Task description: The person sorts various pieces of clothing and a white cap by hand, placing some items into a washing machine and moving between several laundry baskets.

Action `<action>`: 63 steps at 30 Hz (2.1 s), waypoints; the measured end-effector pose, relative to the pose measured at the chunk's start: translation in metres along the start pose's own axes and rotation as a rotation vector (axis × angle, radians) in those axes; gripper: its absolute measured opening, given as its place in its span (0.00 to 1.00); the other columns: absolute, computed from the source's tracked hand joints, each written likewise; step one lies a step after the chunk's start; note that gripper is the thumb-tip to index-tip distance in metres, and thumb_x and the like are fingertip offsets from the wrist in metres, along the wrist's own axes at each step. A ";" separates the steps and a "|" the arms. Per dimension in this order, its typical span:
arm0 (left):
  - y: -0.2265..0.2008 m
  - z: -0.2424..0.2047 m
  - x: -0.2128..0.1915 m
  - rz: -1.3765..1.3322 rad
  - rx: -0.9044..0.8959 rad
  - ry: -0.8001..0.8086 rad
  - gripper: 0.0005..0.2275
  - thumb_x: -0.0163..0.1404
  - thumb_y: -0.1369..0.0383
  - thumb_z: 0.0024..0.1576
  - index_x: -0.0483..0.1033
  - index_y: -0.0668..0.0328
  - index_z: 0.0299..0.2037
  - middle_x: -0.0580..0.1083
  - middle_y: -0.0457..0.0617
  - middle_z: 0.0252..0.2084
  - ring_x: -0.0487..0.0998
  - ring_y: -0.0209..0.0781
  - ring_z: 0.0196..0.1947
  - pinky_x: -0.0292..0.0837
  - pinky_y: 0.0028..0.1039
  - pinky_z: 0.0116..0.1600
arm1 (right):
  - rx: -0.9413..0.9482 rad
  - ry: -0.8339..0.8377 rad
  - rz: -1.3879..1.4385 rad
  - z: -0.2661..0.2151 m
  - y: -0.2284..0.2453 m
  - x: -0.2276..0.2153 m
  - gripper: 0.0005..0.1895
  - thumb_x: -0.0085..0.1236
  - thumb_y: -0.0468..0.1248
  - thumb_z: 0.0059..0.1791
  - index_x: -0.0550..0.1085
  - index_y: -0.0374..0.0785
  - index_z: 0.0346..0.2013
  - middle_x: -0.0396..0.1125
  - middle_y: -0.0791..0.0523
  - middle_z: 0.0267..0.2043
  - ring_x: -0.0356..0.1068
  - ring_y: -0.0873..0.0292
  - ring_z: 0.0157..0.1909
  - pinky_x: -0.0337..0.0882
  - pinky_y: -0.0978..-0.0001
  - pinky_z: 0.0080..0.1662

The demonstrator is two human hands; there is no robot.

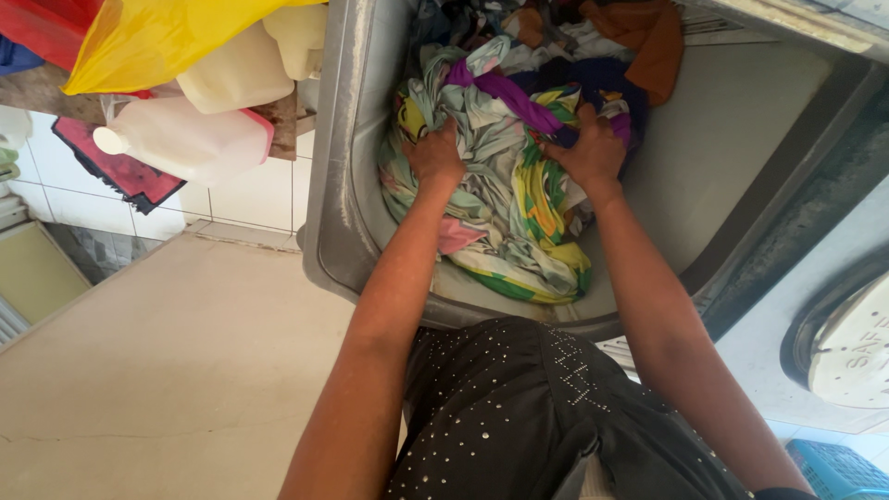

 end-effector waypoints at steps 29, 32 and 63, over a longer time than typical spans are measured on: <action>0.000 0.001 0.003 0.012 0.003 -0.004 0.33 0.62 0.69 0.49 0.63 0.44 0.66 0.79 0.52 0.49 0.79 0.53 0.52 0.60 0.55 0.64 | -0.020 -0.027 0.010 0.000 -0.002 0.003 0.41 0.80 0.55 0.35 0.70 0.38 0.52 0.72 0.44 0.40 0.75 0.42 0.39 0.74 0.49 0.35; 0.001 0.000 0.002 0.003 -0.001 0.028 0.35 0.63 0.70 0.49 0.62 0.44 0.68 0.80 0.53 0.48 0.80 0.54 0.52 0.58 0.57 0.66 | -0.028 -0.031 0.007 0.000 -0.004 0.004 0.41 0.80 0.55 0.36 0.70 0.38 0.53 0.72 0.44 0.41 0.75 0.42 0.39 0.74 0.50 0.36; -0.001 -0.002 -0.002 0.017 -0.007 0.024 0.36 0.63 0.69 0.48 0.61 0.43 0.68 0.79 0.54 0.49 0.79 0.54 0.52 0.56 0.56 0.67 | 0.035 0.038 -0.021 0.002 -0.001 0.004 0.42 0.79 0.57 0.36 0.69 0.38 0.53 0.72 0.44 0.41 0.76 0.42 0.40 0.75 0.49 0.37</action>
Point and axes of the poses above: each hand's wrist, its own z-axis towards the middle knuckle, its own x-axis out of the palm, y = z × x, the point moved 6 cm from there along z, towards the middle knuckle
